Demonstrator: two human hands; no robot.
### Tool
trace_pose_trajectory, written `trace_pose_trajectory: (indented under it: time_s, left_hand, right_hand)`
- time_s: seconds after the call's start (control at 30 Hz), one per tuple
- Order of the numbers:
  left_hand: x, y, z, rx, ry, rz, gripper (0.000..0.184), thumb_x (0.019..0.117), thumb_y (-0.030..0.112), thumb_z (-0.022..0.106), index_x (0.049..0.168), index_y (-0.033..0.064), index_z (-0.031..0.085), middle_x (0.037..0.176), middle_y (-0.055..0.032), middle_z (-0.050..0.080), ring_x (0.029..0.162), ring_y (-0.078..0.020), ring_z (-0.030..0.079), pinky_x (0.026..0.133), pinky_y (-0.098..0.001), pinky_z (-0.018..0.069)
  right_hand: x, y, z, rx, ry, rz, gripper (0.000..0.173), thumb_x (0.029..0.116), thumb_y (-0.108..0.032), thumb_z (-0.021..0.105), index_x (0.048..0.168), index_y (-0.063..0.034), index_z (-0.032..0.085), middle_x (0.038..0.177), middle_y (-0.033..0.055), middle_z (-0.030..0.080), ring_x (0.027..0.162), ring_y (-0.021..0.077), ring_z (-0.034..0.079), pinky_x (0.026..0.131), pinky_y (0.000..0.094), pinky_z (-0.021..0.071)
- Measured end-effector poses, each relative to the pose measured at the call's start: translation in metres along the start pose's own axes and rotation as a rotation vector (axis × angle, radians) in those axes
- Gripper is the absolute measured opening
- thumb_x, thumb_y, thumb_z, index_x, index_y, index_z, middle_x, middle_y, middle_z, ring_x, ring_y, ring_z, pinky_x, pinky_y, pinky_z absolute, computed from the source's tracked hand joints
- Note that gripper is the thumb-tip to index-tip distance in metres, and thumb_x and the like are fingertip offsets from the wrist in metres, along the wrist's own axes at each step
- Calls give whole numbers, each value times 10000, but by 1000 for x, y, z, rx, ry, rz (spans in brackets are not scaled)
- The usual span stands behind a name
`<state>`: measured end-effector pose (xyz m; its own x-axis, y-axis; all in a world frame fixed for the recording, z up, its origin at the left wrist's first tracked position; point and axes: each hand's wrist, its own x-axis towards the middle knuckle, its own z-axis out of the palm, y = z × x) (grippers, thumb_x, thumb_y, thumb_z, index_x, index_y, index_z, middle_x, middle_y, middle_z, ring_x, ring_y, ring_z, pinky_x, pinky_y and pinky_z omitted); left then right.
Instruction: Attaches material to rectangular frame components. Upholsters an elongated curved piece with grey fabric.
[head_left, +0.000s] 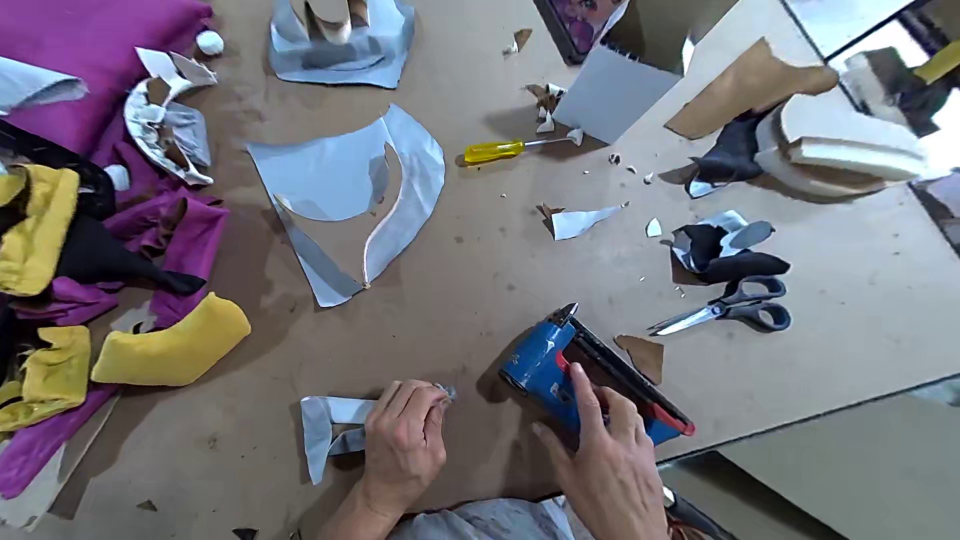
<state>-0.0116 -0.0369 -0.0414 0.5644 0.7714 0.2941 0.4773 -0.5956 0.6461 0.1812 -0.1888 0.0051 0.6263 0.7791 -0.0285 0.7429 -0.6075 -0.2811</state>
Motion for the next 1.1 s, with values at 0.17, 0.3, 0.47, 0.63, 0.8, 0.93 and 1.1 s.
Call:
trace_pose_trajectory:
  time_s: [0.17, 0.3, 0.47, 0.63, 0.8, 0.93, 1.1]
  left_hand:
    - [6, -1, -4, -25, -36, -42, 195, 962, 200, 589, 877, 124, 747, 957, -7, 740, 913, -68, 707, 785, -203, 589]
    - [7, -3, -2, -47, -45, -60, 195, 961, 175, 573, 870, 99, 728, 997, -35, 736, 921, -101, 708, 778, -225, 594]
    - [8, -2, -1, -54, -58, -65, 239, 995, 204, 539, 874, 93, 713, 986, -43, 726, 890, -118, 700, 748, -237, 588]
    - [8, -3, -3, -39, -69, -59, 224, 987, 196, 542, 876, 90, 705, 973, -47, 725, 876, -131, 701, 741, -245, 588]
    - [8, -2, -5, -21, -90, -49, 238, 1003, 197, 534, 891, 85, 712, 982, -49, 729, 878, -145, 702, 735, -247, 583]
    - [5, -2, -5, -13, -98, -51, 248, 1002, 188, 522, 887, 85, 716, 978, -49, 730, 875, -147, 704, 742, -255, 586]
    - [4, -5, -18, -237, -36, -42, 325, 1014, 388, 580, 1131, 103, 682, 1192, -98, 683, 1101, -153, 661, 906, -287, 575]
  right_hand:
    - [11, 7, -11, -84, -87, 31, 792, 765, -257, 793, 1473, -20, 531, 1090, 227, 693, 939, 428, 686, 763, 575, 565]
    - [-6, -31, -63, 23, -287, 76, 594, 787, -219, 758, 1295, 61, 633, 988, 224, 732, 833, 407, 719, 689, 594, 567]
    - [-23, -71, -77, 319, -430, -4, 384, 868, -240, 746, 1123, 47, 725, 936, 189, 765, 835, 299, 750, 775, 459, 602]
    - [-21, -76, -68, 318, -458, -3, 372, 848, -217, 747, 1117, 39, 727, 930, 182, 764, 830, 268, 747, 775, 411, 598]
    - [-23, -82, -64, 326, -469, -11, 379, 857, -234, 747, 1116, 42, 730, 935, 183, 768, 852, 256, 754, 800, 396, 599]
    - [-25, -86, -68, 239, -505, 31, 370, 817, -243, 743, 1059, 36, 737, 871, 170, 761, 773, 291, 745, 709, 469, 592]
    - [-32, -45, -71, 13, -330, 189, 472, 875, -249, 709, 1240, 46, 653, 919, 200, 737, 785, 369, 721, 672, 584, 565]
